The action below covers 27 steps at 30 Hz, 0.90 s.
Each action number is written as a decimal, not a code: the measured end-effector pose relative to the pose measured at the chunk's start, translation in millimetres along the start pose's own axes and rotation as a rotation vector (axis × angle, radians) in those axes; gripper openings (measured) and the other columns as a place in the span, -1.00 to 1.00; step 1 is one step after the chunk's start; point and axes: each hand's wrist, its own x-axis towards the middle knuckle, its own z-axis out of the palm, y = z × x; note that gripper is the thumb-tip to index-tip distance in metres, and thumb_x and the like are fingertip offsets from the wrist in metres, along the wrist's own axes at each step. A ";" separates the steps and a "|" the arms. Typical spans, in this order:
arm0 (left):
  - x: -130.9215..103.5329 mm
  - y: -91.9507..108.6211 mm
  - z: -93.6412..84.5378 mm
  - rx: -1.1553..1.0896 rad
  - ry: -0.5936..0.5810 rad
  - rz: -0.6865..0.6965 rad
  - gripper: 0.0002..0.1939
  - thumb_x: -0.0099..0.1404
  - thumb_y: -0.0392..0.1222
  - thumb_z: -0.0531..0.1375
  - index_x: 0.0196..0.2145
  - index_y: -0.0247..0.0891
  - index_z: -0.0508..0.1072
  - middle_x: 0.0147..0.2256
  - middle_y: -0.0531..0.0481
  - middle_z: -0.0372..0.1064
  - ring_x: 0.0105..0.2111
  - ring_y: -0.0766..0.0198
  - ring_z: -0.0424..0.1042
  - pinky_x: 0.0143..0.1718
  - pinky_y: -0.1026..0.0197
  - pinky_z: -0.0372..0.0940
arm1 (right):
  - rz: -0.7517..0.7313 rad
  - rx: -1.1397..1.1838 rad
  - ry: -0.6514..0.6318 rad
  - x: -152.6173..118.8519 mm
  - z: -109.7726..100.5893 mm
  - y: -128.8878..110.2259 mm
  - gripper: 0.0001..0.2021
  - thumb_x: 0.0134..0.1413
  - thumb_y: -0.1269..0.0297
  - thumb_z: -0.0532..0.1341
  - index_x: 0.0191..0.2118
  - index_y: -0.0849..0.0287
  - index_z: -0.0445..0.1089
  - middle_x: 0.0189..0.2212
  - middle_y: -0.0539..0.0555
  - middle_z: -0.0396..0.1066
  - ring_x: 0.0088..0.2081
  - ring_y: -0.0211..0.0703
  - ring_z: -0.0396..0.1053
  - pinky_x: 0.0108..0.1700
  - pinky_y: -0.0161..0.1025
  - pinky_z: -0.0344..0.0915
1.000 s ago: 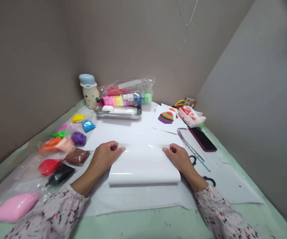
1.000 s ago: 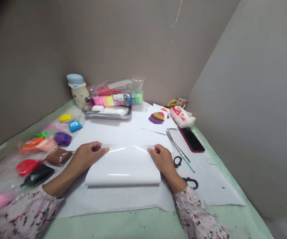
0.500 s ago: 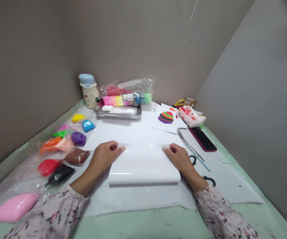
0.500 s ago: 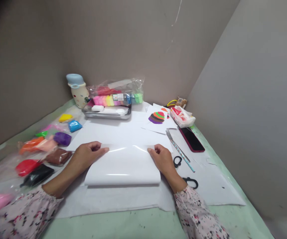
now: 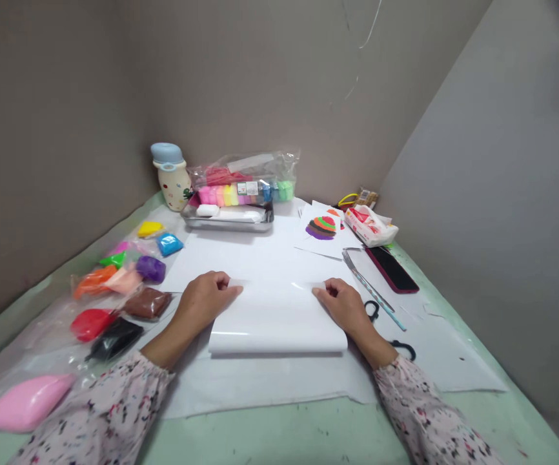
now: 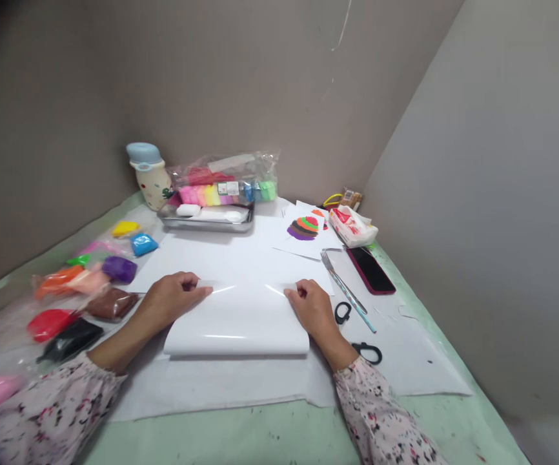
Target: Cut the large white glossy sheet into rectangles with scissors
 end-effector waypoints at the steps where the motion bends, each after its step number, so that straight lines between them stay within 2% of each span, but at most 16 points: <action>1: 1.3 0.2 -0.2 0.013 -0.011 -0.005 -0.72 0.10 0.07 0.15 -0.57 -0.16 0.25 -0.51 0.07 0.30 -0.44 0.20 0.31 -0.42 0.21 0.08 | -0.005 -0.010 -0.001 0.8 0.4 0.3 -0.75 0.03 0.07 0.21 -0.51 0.08 0.27 -0.51 -0.03 0.28 -0.42 -0.13 0.23 -0.31 -0.20 0.13; 13: 7.5 5.3 -3.9 0.109 -0.060 -0.007 -0.73 0.12 0.03 0.17 -0.57 -0.15 0.25 -0.54 0.06 0.29 -0.48 0.19 0.30 -0.47 0.19 0.05 | -0.051 -0.089 -0.010 3.4 1.6 2.0 -0.77 0.05 0.11 0.20 -0.51 0.07 0.24 -0.50 -0.04 0.25 -0.42 -0.13 0.24 -0.30 -0.20 0.12; 27: 9.7 0.6 -0.8 0.178 -0.059 0.020 -0.74 0.16 0.06 0.16 -0.52 -0.14 0.26 -0.42 -0.04 0.40 -0.35 0.08 0.38 -0.42 0.15 0.08 | -0.020 -0.058 -0.025 5.0 1.8 2.9 -0.79 0.01 0.10 0.22 -0.50 0.08 0.28 -0.51 -0.04 0.28 -0.42 -0.13 0.24 -0.32 -0.21 0.12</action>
